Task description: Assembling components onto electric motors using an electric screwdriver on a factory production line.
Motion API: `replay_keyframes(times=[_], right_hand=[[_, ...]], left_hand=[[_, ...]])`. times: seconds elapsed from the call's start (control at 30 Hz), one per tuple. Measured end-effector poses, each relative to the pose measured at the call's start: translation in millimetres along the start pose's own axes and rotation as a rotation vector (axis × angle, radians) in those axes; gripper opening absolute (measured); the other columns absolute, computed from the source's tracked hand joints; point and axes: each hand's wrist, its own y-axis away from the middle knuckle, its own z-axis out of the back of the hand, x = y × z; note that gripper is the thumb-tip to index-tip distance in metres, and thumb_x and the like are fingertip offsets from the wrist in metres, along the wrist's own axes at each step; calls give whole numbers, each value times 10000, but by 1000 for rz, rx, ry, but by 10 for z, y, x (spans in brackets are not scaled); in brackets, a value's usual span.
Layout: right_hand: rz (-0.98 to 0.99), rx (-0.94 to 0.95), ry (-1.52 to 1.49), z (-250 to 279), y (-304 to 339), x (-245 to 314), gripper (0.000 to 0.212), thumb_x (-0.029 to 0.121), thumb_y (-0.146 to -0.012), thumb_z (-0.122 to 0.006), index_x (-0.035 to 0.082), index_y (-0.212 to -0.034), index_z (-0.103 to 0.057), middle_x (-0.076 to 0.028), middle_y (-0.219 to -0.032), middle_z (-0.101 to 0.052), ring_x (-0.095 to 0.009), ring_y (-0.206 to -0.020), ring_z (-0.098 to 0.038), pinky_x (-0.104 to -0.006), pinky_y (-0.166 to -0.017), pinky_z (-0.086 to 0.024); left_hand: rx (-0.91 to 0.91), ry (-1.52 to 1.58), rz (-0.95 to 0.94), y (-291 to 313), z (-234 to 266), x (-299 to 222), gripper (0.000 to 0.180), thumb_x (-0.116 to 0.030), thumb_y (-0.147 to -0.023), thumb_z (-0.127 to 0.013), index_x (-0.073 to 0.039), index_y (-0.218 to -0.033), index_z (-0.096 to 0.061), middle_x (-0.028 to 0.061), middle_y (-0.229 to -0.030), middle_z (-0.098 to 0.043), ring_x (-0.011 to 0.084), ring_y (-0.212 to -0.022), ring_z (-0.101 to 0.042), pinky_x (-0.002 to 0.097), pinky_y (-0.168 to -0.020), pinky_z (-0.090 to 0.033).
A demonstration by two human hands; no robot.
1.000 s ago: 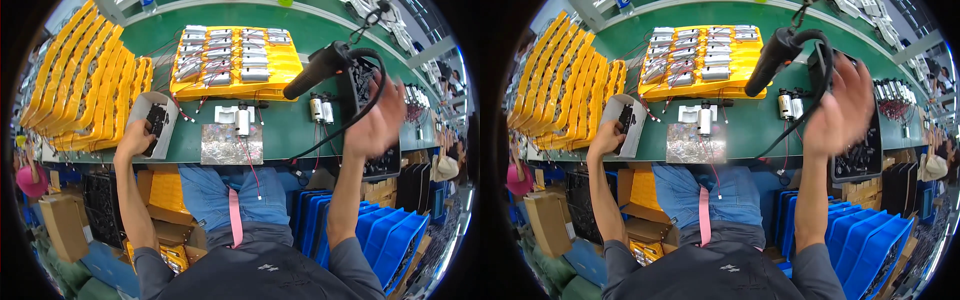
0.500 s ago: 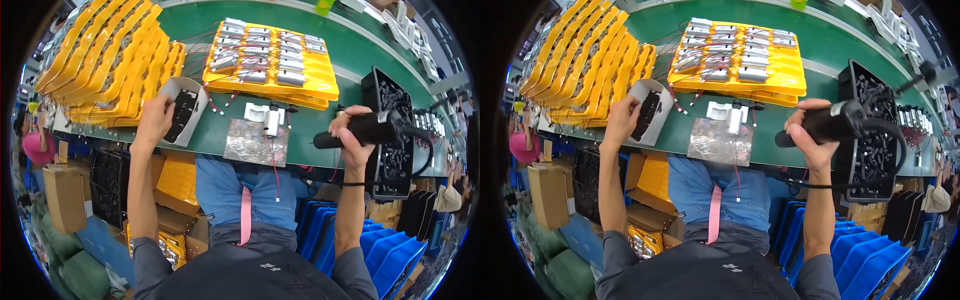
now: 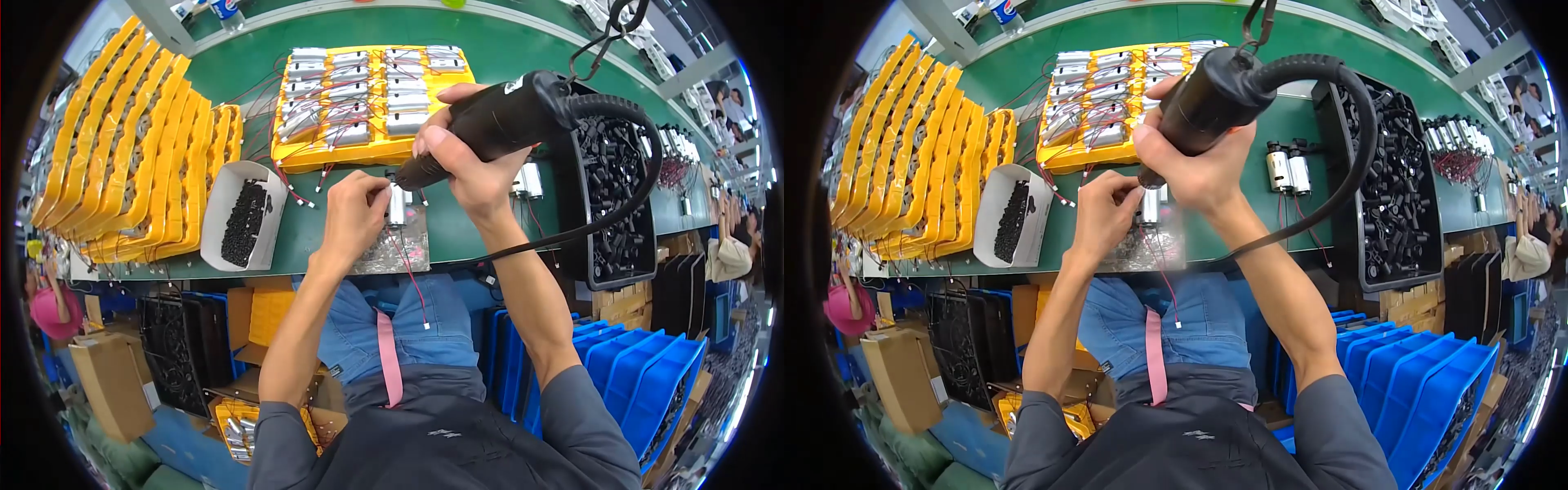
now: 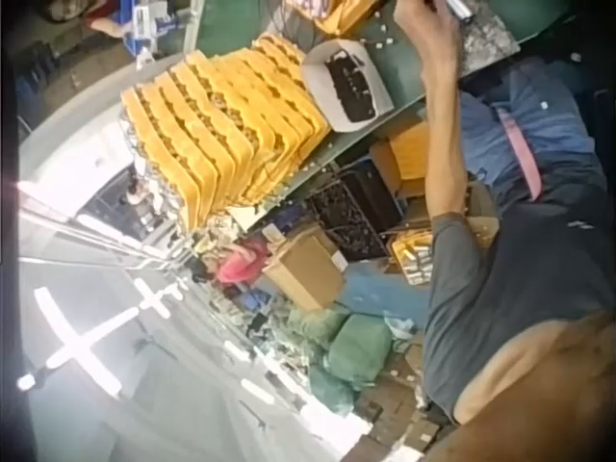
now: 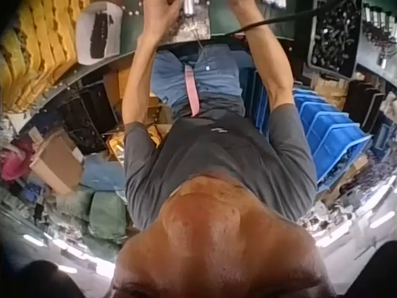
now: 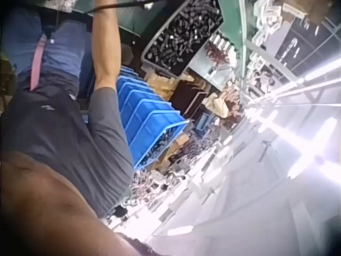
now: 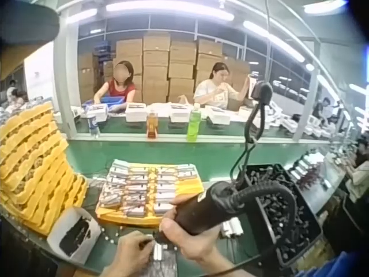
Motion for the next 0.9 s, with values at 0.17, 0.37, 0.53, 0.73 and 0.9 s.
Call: replay_keyframes(times=[0.17,0.37,0.53,0.73,0.9], right_hand=[[-2,-5,19,30,-8,-34,347,-38,-739,-617,-58,-1062,-492,-116,-676,-581,-196,-606,-598,-315,-603,-509],[-4,22,9,6,20,-58,334,-37,-734,-625,-58,-1045,-504,-104,-676,-587,-176,-602,-597,-298,-593,-505],[26,-24,161,-112,-70,-50,284,-17,-725,-659,-54,-987,-557,-71,-689,-612,-116,-615,-597,-249,-584,-493],[83,13,219,-111,-230,-252,251,-2,-714,-675,-46,-946,-591,-42,-692,-626,-82,-609,-590,-220,-574,-482],[76,43,314,-117,-217,-270,254,7,-707,-674,-45,-943,-594,-26,-670,-612,-72,-588,-573,-223,-568,-478]], left_hand=[[-10,-134,-169,-25,-72,19,116,-70,-770,-675,6,-858,-662,136,-772,-595,322,-685,-598,386,-621,-481],[24,-217,-278,-31,-85,67,131,-90,-784,-667,5,-795,-578,135,-799,-564,342,-715,-583,422,-636,-473],[43,-256,-363,-178,-61,144,165,-86,-791,-654,19,-766,-528,156,-795,-538,355,-717,-568,438,-643,-467],[68,-152,-272,-244,-77,162,144,-61,-788,-643,50,-802,-552,169,-806,-529,333,-703,-563,410,-629,-459],[112,7,-106,-150,-60,76,162,-60,-776,-640,71,-851,-581,151,-807,-516,275,-669,-538,364,-605,-441]])
